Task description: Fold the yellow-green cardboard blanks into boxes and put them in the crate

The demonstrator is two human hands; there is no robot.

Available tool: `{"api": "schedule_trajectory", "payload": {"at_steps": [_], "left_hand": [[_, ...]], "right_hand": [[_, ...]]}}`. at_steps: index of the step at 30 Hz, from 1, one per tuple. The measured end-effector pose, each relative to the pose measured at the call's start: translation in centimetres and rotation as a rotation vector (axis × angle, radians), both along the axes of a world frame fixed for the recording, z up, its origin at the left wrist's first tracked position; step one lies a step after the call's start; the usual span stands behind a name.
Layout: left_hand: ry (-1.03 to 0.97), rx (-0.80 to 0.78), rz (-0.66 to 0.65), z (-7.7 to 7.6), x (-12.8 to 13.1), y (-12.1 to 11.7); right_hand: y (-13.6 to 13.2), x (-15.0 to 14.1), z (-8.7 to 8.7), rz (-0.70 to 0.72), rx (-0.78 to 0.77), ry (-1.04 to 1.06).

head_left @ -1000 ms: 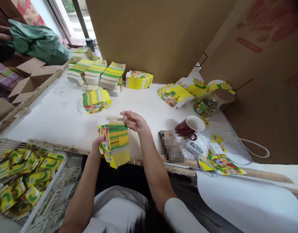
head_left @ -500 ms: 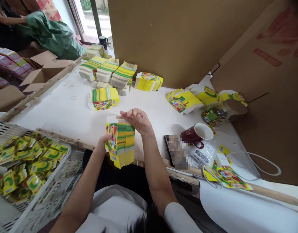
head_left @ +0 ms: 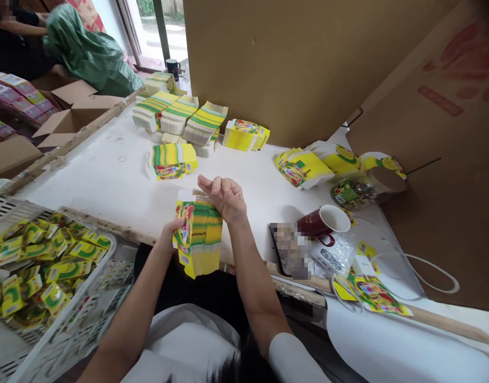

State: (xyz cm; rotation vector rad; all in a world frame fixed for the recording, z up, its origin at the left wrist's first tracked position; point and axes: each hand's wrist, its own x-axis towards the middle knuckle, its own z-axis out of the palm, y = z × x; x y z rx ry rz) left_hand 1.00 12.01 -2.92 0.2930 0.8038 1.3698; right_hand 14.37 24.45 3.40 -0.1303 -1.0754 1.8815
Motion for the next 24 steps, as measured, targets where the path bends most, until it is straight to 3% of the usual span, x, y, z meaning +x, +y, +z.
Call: {"api": "schedule_trajectory", "payload": {"at_steps": [5,12,18,21,24], "left_hand": [[-0.013,0.004,-0.053,0.3,0.1,0.1],[-0.013,0.035,-0.112,-0.3,0.0,-0.2],[-0.015,0.038,-0.13,-0.2,0.2,-0.2],[-0.018,0.048,-0.147,0.0,0.5,-0.1],[-0.018,0.05,-0.147,0.3,0.8,0.0]], "right_hand": [[0.1,-0.1,0.1,-0.012,0.009,0.02],[1.3,1.8,0.8,0.106,-0.069,-0.287],[2.1,4.8,1.6,0.226,0.112,-0.651],[1.8,5.0,1.8,0.308,0.216,-0.726],[1.5,4.4,1.8,0.346,0.213,-0.717]]}}
